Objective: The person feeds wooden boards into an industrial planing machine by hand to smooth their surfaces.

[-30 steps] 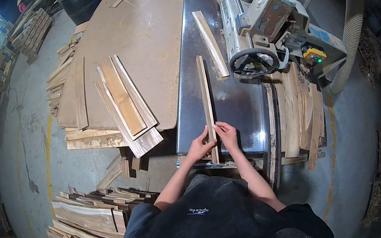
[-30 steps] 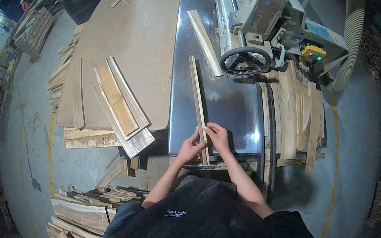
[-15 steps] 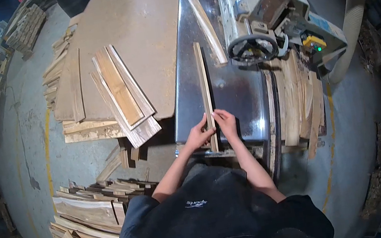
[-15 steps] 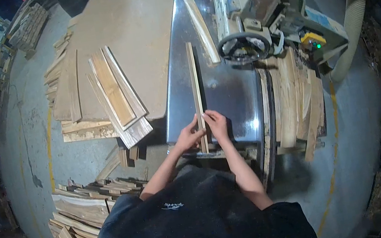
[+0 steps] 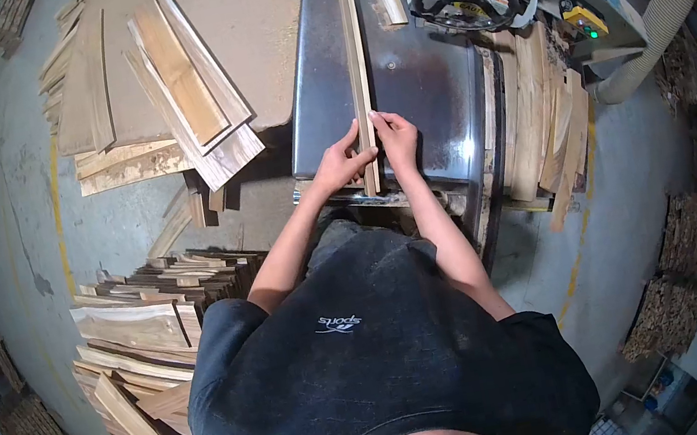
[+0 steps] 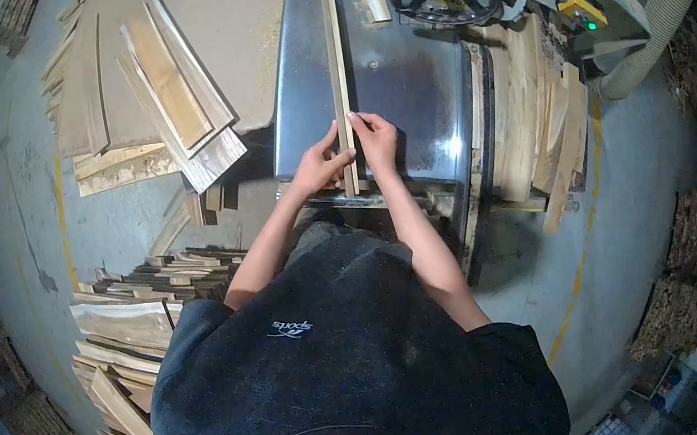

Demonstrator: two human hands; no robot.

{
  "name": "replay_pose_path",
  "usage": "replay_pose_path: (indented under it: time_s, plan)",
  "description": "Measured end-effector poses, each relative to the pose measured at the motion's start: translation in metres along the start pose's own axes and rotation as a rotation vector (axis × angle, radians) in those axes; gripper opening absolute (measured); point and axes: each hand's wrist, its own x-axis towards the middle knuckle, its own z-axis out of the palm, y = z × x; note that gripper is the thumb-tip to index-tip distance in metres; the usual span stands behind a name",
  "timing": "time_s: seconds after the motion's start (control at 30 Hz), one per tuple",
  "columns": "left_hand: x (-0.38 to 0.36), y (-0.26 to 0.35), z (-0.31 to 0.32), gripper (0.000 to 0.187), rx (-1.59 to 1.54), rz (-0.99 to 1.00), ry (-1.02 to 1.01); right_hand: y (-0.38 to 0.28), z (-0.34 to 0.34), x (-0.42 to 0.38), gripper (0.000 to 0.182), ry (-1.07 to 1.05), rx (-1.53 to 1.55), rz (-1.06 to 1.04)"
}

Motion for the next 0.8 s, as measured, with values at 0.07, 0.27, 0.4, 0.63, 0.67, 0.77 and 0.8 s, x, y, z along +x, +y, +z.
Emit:
replay_pose_path:
  time_s: [0.07,0.27,0.4,0.63,0.67,0.77,0.8]
  plan:
    - [0.0,0.0,0.0,0.083,-0.021,-0.006,-0.006,0.001,0.0,0.001,0.024,-0.005,-0.001,0.003]
    - [0.0,-0.001,0.002,0.083,-0.026,-0.011,0.005,0.006,-0.003,0.005,0.023,-0.01,0.029,0.021]
    - [-0.001,0.001,0.002,0.084,-0.025,0.008,0.011,0.004,-0.003,0.002,0.023,-0.01,-0.017,0.021]
    - [-0.006,-0.011,0.002,0.065,-0.044,0.144,0.278,0.014,-0.019,0.009,0.024,-0.004,0.083,0.101]
    - [-0.004,-0.017,-0.001,0.061,0.159,0.248,0.446,0.01,-0.025,0.005,0.026,-0.017,0.087,0.232]
    - [0.0,-0.021,-0.017,0.057,0.566,0.445,0.779,0.002,-0.024,-0.018,0.029,0.004,-0.055,-0.09]
    - [0.006,-0.015,-0.017,0.059,0.67,0.446,0.779,-0.003,-0.036,-0.021,0.03,-0.069,-0.175,-0.033]
